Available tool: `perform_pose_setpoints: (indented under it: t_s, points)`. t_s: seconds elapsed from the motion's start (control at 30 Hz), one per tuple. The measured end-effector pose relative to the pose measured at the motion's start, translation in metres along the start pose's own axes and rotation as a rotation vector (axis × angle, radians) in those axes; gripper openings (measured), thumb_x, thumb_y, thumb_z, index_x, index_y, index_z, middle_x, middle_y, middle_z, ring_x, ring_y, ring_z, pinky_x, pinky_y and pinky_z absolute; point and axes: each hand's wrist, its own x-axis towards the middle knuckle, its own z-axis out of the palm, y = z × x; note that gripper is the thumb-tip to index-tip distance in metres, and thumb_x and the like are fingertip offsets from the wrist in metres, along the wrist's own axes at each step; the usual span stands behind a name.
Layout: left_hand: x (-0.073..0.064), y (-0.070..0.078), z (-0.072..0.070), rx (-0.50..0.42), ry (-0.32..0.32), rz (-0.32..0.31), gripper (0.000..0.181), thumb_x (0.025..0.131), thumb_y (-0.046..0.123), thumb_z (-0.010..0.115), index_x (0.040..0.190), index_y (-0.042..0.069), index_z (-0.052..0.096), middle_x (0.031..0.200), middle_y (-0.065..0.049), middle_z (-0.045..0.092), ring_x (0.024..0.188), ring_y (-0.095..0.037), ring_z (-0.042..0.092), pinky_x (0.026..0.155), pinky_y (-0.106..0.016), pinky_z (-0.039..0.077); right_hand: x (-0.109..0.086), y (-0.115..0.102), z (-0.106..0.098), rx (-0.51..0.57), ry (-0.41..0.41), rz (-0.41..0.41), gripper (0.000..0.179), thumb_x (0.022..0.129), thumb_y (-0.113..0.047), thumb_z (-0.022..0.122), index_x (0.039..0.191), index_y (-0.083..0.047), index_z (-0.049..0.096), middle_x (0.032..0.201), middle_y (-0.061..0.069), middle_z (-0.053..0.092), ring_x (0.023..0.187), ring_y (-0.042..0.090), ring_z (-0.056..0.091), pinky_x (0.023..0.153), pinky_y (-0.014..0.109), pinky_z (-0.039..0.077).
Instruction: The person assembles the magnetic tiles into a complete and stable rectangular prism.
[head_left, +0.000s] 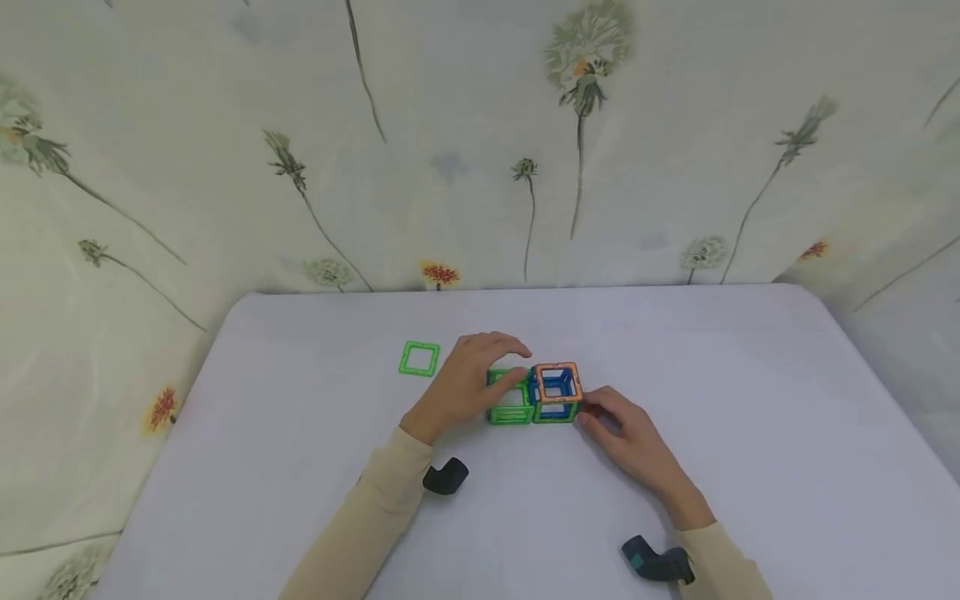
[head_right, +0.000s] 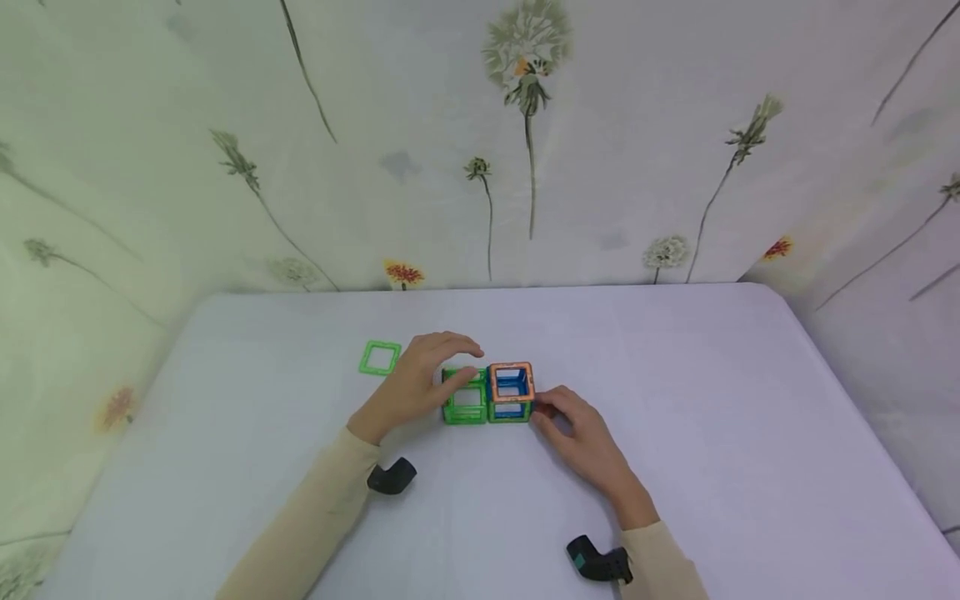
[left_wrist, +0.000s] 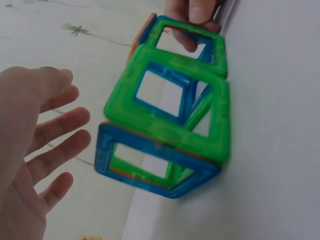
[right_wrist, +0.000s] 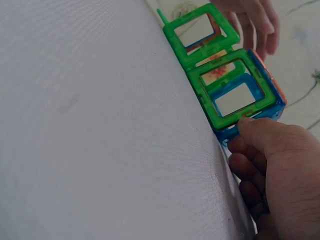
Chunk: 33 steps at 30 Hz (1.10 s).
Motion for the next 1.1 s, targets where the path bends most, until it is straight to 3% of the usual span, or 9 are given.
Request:
perform_pose_setpoints:
  t_s: [0.27,0.5,0.73,0.97,1.1]
  points:
    - [0.000,-0.015,-0.023,-0.019,0.037,0.025,0.021,0.094,0.025,0.059,0.112,0.017,0.064,0.114,0.006,0.066,0.113,-0.010,0.057,0.101,-0.038,0.042,-0.002,0.029,0.009,-0.003,0.004,0.007,0.022,0.090,-0.013,0.063,0.111,-0.020,0.063,0.103,-0.008,0.062,0.092,0.006,0.054,0.081,0.016,0.046]
    - [-0.017,-0.041,-0.040,-0.036,0.084,0.000,0.020,0.091,0.018,0.062,0.111,0.015,0.065,0.112,0.004,0.066,0.109,-0.013,0.059,0.095,-0.037,0.047,-0.002,0.036,0.009,-0.010,-0.005,-0.035,0.020,0.092,-0.020,0.062,0.112,-0.024,0.061,0.103,-0.011,0.061,0.093,0.002,0.054,0.081,0.013,0.046]
    - [-0.042,-0.069,-0.047,0.043,0.045,-0.127,0.034,0.086,0.010,0.067,0.118,0.015,0.061,0.123,0.002,0.060,0.116,-0.020,0.052,0.098,-0.044,0.043,0.000,0.038,0.008,-0.003,-0.015,-0.042,0.020,0.092,-0.019,0.062,0.112,-0.024,0.062,0.102,-0.011,0.061,0.092,0.002,0.053,0.080,0.012,0.045]
    - [-0.058,-0.086,-0.044,0.010,-0.001,-0.270,0.046,0.085,0.014,0.069,0.129,0.016,0.057,0.139,-0.008,0.050,0.131,-0.030,0.042,0.104,-0.060,0.034,-0.001,0.039,0.008,-0.021,-0.008,-0.024,0.020,0.092,-0.019,0.061,0.111,-0.023,0.062,0.103,-0.010,0.062,0.092,0.002,0.054,0.081,0.012,0.045]
    - [-0.066,-0.093,-0.038,0.007,-0.016,-0.316,0.051,0.085,0.016,0.068,0.133,0.020,0.053,0.144,-0.007,0.045,0.137,-0.028,0.035,0.107,-0.060,0.030,-0.001,0.038,0.007,-0.027,-0.010,-0.025,0.020,0.092,-0.018,0.061,0.112,-0.023,0.061,0.103,-0.010,0.062,0.093,0.001,0.054,0.081,0.012,0.045]
